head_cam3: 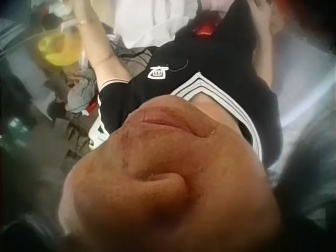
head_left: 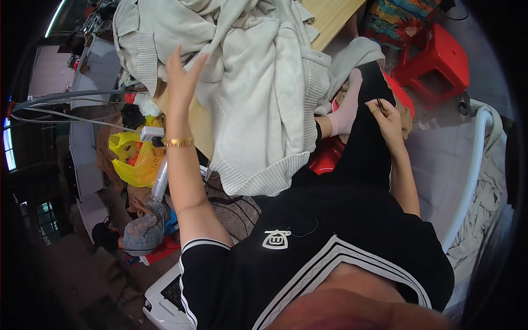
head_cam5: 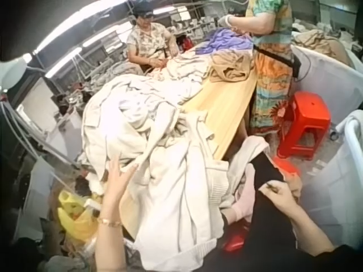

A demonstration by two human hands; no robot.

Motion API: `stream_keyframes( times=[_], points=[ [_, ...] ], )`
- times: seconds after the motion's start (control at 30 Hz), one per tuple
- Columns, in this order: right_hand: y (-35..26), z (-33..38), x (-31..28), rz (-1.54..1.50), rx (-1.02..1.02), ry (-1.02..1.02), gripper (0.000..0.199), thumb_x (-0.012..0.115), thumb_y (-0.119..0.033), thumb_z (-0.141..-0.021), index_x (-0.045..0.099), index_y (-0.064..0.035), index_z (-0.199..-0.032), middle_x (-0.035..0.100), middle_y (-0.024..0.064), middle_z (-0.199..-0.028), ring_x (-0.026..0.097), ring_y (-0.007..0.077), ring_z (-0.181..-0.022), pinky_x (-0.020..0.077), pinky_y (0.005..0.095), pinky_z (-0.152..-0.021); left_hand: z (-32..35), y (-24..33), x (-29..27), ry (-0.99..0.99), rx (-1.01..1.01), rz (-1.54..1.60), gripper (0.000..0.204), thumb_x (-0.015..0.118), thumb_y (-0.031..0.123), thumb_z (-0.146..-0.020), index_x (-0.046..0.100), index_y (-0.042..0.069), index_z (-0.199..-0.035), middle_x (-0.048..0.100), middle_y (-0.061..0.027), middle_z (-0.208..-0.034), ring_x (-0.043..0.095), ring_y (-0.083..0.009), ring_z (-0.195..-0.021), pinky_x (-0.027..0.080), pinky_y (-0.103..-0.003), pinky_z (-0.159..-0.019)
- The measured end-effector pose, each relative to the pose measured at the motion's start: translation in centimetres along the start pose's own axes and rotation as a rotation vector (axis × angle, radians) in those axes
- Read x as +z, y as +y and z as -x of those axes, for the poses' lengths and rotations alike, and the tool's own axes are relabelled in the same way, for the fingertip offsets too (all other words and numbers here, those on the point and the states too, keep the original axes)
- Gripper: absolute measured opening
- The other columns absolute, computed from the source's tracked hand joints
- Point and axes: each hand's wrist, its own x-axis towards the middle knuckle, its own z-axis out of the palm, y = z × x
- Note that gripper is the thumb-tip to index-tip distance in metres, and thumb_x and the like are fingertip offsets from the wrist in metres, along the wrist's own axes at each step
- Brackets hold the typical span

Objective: Trimming loose threads from buttons on a white knitted sweater using small thread snips.

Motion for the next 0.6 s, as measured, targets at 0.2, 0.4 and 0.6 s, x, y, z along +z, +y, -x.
stream_keyframes(
  times=[0.2, 0.4, 0.6],
  points=[
    [1.1, 1.1, -1.7, 0.007, 0.019, 0.048, 0.015, 0.062, -0.011, -0.098, 0.068, 0.0001, -0.104, 0.061, -0.0040, -0.090, 0.054, 0.0034, -0.085, 0.0400, 0.0194, -0.077, -2.0, -0.7, 5.1, -0.153, 0.040, -0.035, 0.045, 0.066, 0.032, -0.087, 0.064, 0.005, -0.122, 0.068, -0.0223, -0.101, 0.065, -0.0346, -0.092, 0.049, -0.040, -0.081],
    [0.3, 1.0, -1.6, -0.001, -0.003, 0.055, 0.020, 0.062, -0.013, -0.098, 0.068, 0.0021, -0.109, 0.067, -0.0007, -0.098, 0.058, 0.0056, -0.092, 0.0442, 0.0210, -0.084, -4.2, -3.0, -3.6, 0.234, -0.201, 0.843, 0.027, 0.060, 0.009, -0.091, 0.064, -0.002, -0.115, 0.067, -0.0069, -0.096, 0.062, -0.0166, -0.083, 0.051, -0.032, -0.078],
    [0.0, -3.8, 4.8, -0.149, -0.144, 0.002, 0.039, 0.068, -0.016, -0.094, 0.060, 0.0038, -0.126, 0.069, 0.0050, -0.105, 0.061, 0.0070, -0.094, 0.0473, 0.0200, -0.079, 0.3, 1.6, -8.0, 0.574, -0.076, -0.042, 0.046, 0.060, 0.010, -0.090, 0.052, -0.002, -0.134, 0.057, -0.0190, -0.127, 0.058, -0.0292, -0.110, 0.053, -0.039, -0.090]
  ],
)
